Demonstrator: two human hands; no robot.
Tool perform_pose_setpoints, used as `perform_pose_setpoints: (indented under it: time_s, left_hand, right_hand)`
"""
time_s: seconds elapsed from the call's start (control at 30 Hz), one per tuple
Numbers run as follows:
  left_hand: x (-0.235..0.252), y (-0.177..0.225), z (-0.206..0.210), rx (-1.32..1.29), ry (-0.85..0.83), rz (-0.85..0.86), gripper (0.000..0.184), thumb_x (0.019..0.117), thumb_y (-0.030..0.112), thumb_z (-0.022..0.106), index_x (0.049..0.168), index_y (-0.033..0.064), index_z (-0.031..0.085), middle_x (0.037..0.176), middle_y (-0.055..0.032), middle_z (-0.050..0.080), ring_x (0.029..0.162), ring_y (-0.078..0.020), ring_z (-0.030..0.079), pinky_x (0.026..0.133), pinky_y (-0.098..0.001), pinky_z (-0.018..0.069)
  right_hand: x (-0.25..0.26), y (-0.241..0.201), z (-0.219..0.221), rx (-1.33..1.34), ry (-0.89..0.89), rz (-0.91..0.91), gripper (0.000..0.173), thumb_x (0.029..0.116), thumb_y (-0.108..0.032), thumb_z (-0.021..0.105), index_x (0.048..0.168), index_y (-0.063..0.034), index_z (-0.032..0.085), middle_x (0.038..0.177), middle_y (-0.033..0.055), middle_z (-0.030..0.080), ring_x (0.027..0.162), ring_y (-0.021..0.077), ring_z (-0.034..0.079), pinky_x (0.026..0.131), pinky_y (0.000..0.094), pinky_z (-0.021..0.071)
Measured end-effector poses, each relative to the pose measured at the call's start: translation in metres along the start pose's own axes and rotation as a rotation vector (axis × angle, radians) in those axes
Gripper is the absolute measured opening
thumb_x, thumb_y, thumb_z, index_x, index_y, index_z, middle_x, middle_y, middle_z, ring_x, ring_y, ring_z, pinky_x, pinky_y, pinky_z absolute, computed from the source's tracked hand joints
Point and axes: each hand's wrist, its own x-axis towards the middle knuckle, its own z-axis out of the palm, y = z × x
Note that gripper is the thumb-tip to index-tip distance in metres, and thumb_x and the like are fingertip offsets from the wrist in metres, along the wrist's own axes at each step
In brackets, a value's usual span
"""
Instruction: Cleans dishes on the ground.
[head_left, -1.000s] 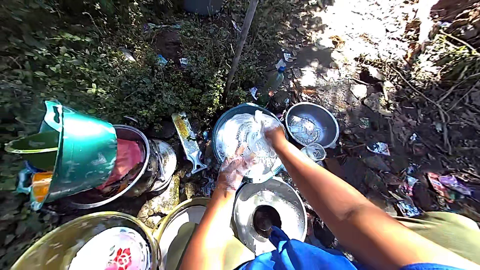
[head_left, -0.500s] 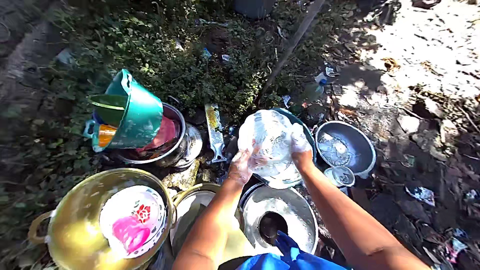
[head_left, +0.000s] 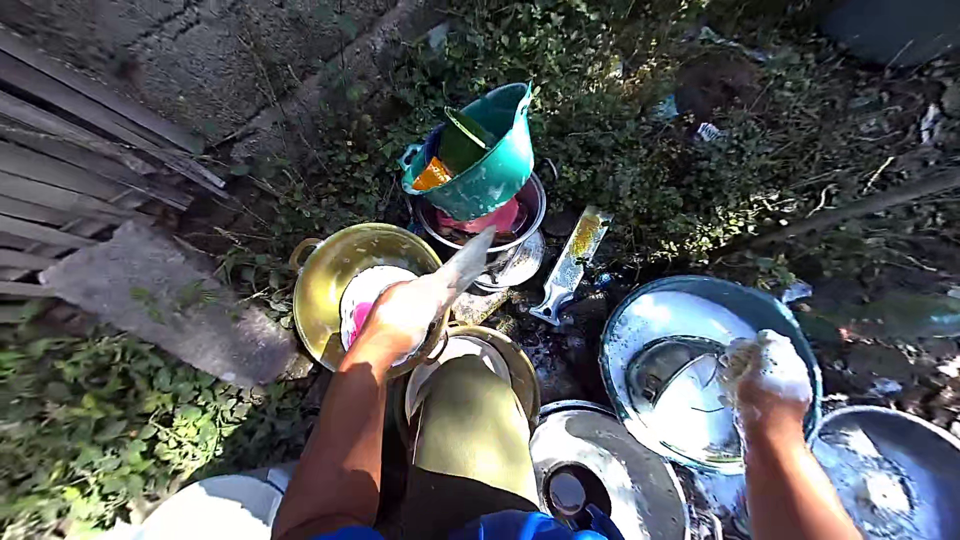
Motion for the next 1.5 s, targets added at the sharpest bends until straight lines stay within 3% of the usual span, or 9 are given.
perform_pose_setpoints:
  time_s: [0.27,0.47,0.73,0.9,1.03,1.23,1.37,1.4,1.5]
  left_hand:
    - [0.031,-0.105,0.132,0.047,0.488,-0.173,0.038,0.1074,0.019,0.046,0.125,-0.0076,0.066,0.117,-0.0279,0.069,0.114,-0.0396,0.067,0.103,-0.0548,0.0483]
    - [0.065,-0.178,0.182,0.227,0.201,-0.099,0.058,0.1073,0.03,0.046,0.159,0.0054,0.035,0.162,-0.0175,0.037,0.151,-0.0315,0.034,0.125,-0.0483,0.0262]
    - [0.079,-0.209,0.161,0.284,0.016,-0.278,0.063,0.1083,0.03,0.042,0.16,-0.0011,0.024,0.166,-0.0295,0.019,0.156,-0.0432,0.015,0.126,-0.0569,0.0126]
    - [0.085,-0.168,0.154,0.323,0.06,-0.207,0.058,0.1099,0.021,0.039,0.157,-0.0088,0.024,0.165,-0.0301,0.019,0.156,-0.0421,0.015,0.127,-0.0522,0.016]
    - [0.09,-0.042,0.164,-0.158,0.424,-0.016,0.06,0.102,0.013,0.052,0.155,-0.0052,0.033,0.161,-0.028,0.031,0.152,-0.0386,0.029,0.124,-0.0485,0.0244]
    - [0.096,0.122,0.294,-0.378,-0.182,0.344,0.035,0.1041,0.011,0.048,0.132,-0.0001,0.064,0.141,-0.0195,0.059,0.136,-0.0301,0.052,0.117,-0.0456,0.0384]
    - [0.128,0.178,0.378,-0.11,-0.735,-0.098,0.047,0.1141,0.021,0.028,0.158,0.0061,0.035,0.163,-0.014,0.036,0.149,-0.0271,0.036,0.121,-0.0448,0.0321]
    - [0.122,0.14,0.438,-0.152,-0.353,0.142,0.051,0.1117,0.03,0.032,0.138,-0.0054,0.058,0.135,-0.0277,0.061,0.123,-0.0384,0.061,0.096,-0.0477,0.0546]
    - [0.13,0.153,0.463,-0.406,-0.578,-0.385,0.056,0.1128,0.037,0.033,0.146,-0.0055,0.048,0.151,-0.0278,0.046,0.143,-0.0375,0.043,0.116,-0.053,0.0358]
  right_hand:
    - [-0.014,0.026,-0.008,0.005,-0.035,0.07,0.053,0.1106,-0.04,0.032,0.112,0.0043,0.062,0.084,0.0048,0.059,0.067,0.0079,0.056,0.067,0.031,0.0535]
    - [-0.029,0.026,-0.017,0.073,-0.076,0.145,0.045,0.1115,-0.032,0.032,0.119,0.0019,0.06,0.085,-0.0003,0.058,0.065,0.0033,0.053,0.062,0.0247,0.0505]
    - [-0.033,0.043,-0.031,0.177,-0.049,0.259,0.044,0.1113,-0.035,0.029,0.11,-0.0034,0.06,0.077,-0.0047,0.055,0.063,0.004,0.055,0.061,0.0251,0.051]
    - [-0.034,0.035,-0.042,0.279,-0.022,0.326,0.036,0.1086,-0.026,0.036,0.13,0.0005,0.047,0.086,0.0037,0.057,0.068,0.0121,0.06,0.063,0.0332,0.0561]
    - [-0.041,0.055,-0.059,0.401,0.025,0.43,0.039,0.1062,-0.022,0.049,0.139,-0.0012,0.049,0.102,0.009,0.064,0.082,0.0154,0.065,0.072,0.0351,0.0588]
    - [-0.059,0.059,-0.065,0.899,0.195,0.516,0.033,0.1126,-0.028,0.032,0.124,-0.0043,0.052,0.093,0.0079,0.066,0.081,0.0193,0.068,0.076,0.0407,0.0611]
    - [-0.071,0.06,-0.087,1.015,0.154,0.497,0.031,0.1109,-0.022,0.03,0.127,-0.0049,0.051,0.099,0.0074,0.066,0.089,0.0183,0.068,0.081,0.039,0.0595]
    - [-0.075,0.066,-0.093,1.012,0.134,0.472,0.031,0.1106,-0.022,0.033,0.128,-0.0046,0.052,0.099,0.008,0.067,0.089,0.019,0.068,0.081,0.0392,0.06]
    - [-0.088,0.078,-0.109,1.022,0.12,0.428,0.03,0.1101,-0.022,0.033,0.125,-0.0058,0.053,0.1,0.0086,0.069,0.09,0.0206,0.071,0.084,0.041,0.0612]
